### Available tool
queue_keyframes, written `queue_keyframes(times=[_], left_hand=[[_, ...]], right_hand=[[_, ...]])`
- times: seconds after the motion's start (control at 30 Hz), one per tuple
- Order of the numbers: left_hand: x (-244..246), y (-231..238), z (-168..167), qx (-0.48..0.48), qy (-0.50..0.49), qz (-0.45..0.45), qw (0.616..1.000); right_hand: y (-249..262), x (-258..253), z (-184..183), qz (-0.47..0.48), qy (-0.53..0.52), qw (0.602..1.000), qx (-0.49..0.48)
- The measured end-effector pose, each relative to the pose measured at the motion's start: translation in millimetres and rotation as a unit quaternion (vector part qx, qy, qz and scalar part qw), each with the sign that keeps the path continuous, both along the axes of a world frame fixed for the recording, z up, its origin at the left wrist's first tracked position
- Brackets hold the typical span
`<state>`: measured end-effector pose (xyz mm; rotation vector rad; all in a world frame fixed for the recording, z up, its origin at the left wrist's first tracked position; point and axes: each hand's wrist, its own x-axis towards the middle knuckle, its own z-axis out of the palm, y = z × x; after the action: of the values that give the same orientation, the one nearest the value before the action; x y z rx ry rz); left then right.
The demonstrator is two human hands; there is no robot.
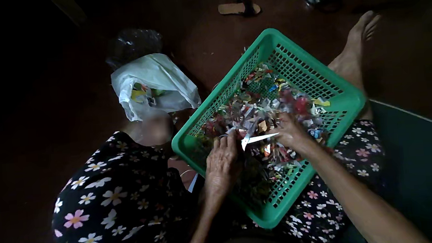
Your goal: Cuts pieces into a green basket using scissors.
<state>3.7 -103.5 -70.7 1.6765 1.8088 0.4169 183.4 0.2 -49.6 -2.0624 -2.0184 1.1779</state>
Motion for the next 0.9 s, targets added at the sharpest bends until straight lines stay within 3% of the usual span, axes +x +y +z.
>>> queue_keyframes(times=[0.33,0.53,0.63,0.9], left_hand=[[-1,-2,2,0.116,-0.018,0.051,0.992],[-7,-4,4,-0.014,-0.013,-0.026,0.999],[3,2,2,0.003,-0.052,-0.057,0.997],[12,0,0,0.080,-0.027,-0.026,0.996]], right_hand=[[-3,-5,9,-0.020,0.025,0.999,-0.019],[-7,8,19,0.022,-0.002,0.999,0.035],[-12,8,20,0.049,0.015,0.998,0.023],[-9,6,22,0.070,0.019,0.997,0.000]])
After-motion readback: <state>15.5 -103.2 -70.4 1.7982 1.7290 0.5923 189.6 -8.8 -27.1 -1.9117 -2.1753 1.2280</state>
